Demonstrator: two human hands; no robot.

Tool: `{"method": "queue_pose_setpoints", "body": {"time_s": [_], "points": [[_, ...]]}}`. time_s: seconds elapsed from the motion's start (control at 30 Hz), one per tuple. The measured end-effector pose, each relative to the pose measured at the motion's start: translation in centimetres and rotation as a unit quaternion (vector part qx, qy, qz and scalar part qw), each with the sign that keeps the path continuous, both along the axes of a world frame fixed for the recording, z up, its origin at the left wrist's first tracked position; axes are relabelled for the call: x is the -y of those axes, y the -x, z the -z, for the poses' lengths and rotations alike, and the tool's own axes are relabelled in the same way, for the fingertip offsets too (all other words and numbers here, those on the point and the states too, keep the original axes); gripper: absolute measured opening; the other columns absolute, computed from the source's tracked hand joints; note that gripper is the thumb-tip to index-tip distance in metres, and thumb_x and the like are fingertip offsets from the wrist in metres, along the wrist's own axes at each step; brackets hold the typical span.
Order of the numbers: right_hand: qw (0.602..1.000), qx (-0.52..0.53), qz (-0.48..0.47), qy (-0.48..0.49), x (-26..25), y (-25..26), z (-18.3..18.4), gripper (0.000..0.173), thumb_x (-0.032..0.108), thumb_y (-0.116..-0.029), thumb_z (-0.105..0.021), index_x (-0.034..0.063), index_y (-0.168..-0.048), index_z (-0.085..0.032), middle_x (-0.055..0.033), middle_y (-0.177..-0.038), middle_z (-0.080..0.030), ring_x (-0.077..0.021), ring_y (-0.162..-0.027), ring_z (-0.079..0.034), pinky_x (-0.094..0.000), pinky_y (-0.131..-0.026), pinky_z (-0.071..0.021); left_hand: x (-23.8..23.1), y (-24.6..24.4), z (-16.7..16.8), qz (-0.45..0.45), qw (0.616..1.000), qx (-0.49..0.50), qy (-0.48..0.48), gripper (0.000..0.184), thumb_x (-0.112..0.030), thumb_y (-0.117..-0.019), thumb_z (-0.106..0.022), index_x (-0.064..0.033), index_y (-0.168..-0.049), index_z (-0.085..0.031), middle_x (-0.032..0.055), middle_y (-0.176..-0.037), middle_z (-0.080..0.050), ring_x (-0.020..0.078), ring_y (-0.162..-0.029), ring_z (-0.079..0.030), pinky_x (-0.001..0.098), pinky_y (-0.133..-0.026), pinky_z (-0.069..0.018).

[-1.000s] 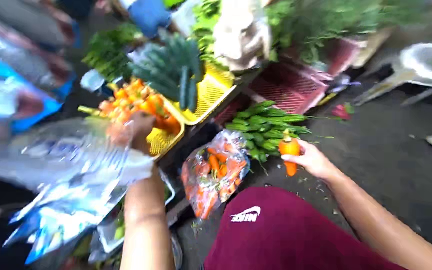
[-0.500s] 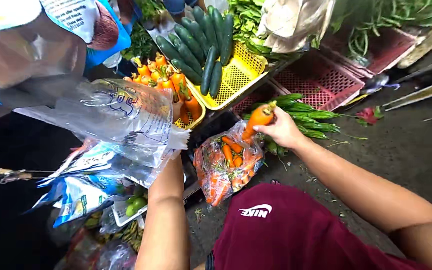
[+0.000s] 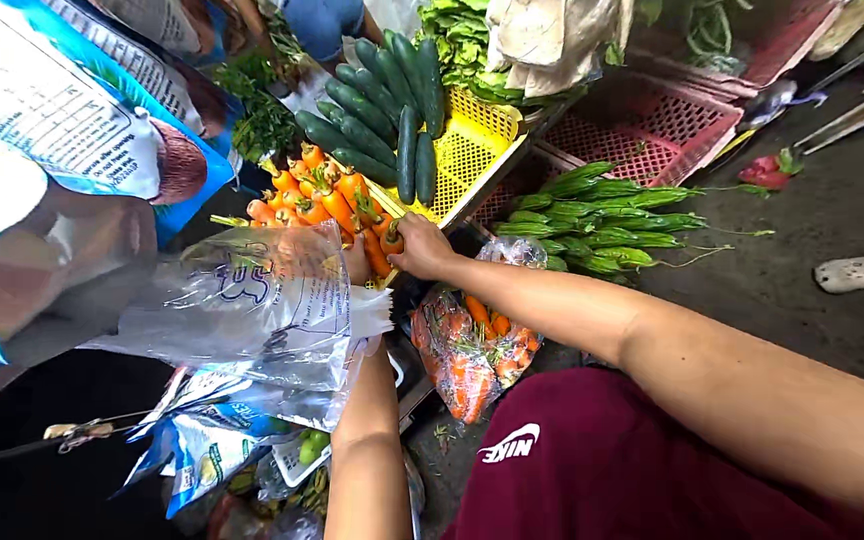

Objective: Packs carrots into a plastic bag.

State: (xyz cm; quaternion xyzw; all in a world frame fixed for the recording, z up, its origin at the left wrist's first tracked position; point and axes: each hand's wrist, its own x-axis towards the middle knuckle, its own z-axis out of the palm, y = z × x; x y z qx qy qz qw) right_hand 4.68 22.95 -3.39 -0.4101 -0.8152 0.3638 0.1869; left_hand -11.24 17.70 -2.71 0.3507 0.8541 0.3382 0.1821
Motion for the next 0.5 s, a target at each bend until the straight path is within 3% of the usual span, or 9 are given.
{"method": "queue_pose_setpoints", "body": {"time_s": [0.07,0.17,0.27,0.37,0.5], "points": [[0.999,0.034,-0.014,0.002,-0.1,0.2,-0.4,0.057,0.038,-0.0841,-0.08,0.0079,-0.13,-0.064,-0.0137,-0.128,-0.062,-0.0332,-0.125,-0.057,-0.0551,-0.101,-0.0492,0.9,0.1,1.2,-0.006,0.997,0.064,0.052,0.059,-0.02,-0.0989,-0.069,0.0001,-0.149,-0.046,0.0255,-0.138,-0.06,0.0372,-0.124,-0.062,0.0543,-0.106,-0.0492],[0.999,0.041,-0.026,0.011,-0.4,0.1,-0.7,0.063,0.04,-0.0851,-0.08,0.0069,-0.135,-0.06,-0.0144,-0.128,-0.063,-0.0342,-0.124,-0.057,-0.0552,-0.101,-0.0496,1.0,-1.5,0.9,0.011,0.985,0.151,0.085,0.058,-0.005,-0.098,-0.066,0.0067,-0.148,-0.039,0.028,-0.127,-0.063,0.0339,-0.11,-0.066,0.0479,-0.097,-0.0531],[0.999,0.024,-0.022,0.031,-0.3,-0.3,-0.8,0.07,0.042,-0.0864,-0.079,0.0072,-0.142,-0.055,-0.0155,-0.133,-0.061,-0.0338,-0.128,-0.056,-0.0534,-0.106,-0.0483,0.2,-2.0,0.1,0.005,0.984,0.143,0.103,0.055,-0.003,-0.0952,-0.067,0.0085,-0.143,-0.043,0.0282,-0.121,-0.064,0.0344,-0.104,-0.067,0.0484,-0.093,-0.0545],[0.999,-0.012,-0.014,0.05,0.4,-1.8,-0.8,0.072,0.038,-0.0859,-0.08,0.0099,-0.146,-0.051,-0.0142,-0.139,-0.058,-0.0326,-0.131,-0.055,-0.0536,-0.107,-0.0487,0.4,-1.2,1.0,0.004,0.99,0.091,0.105,0.063,-0.009,-0.0896,-0.074,0.0056,-0.143,-0.044,0.0282,-0.121,-0.066,0.0391,-0.109,-0.067,0.0558,-0.094,-0.0546],[0.996,-0.06,-0.009,0.064,2.3,-6.2,-0.8,0.059,0.03,-0.0893,-0.08,0.009,-0.14,-0.058,-0.0147,-0.135,-0.061,-0.0329,-0.12,-0.062,-0.0569,-0.099,-0.0524,0.1,-1.1,0.2,-0.02,0.999,0.023,0.017,0.07,-0.013,-0.0931,-0.076,0.0024,-0.151,-0.038,0.0277,-0.138,-0.059,0.0386,-0.129,-0.059,0.0548,-0.11,-0.0469]]}}
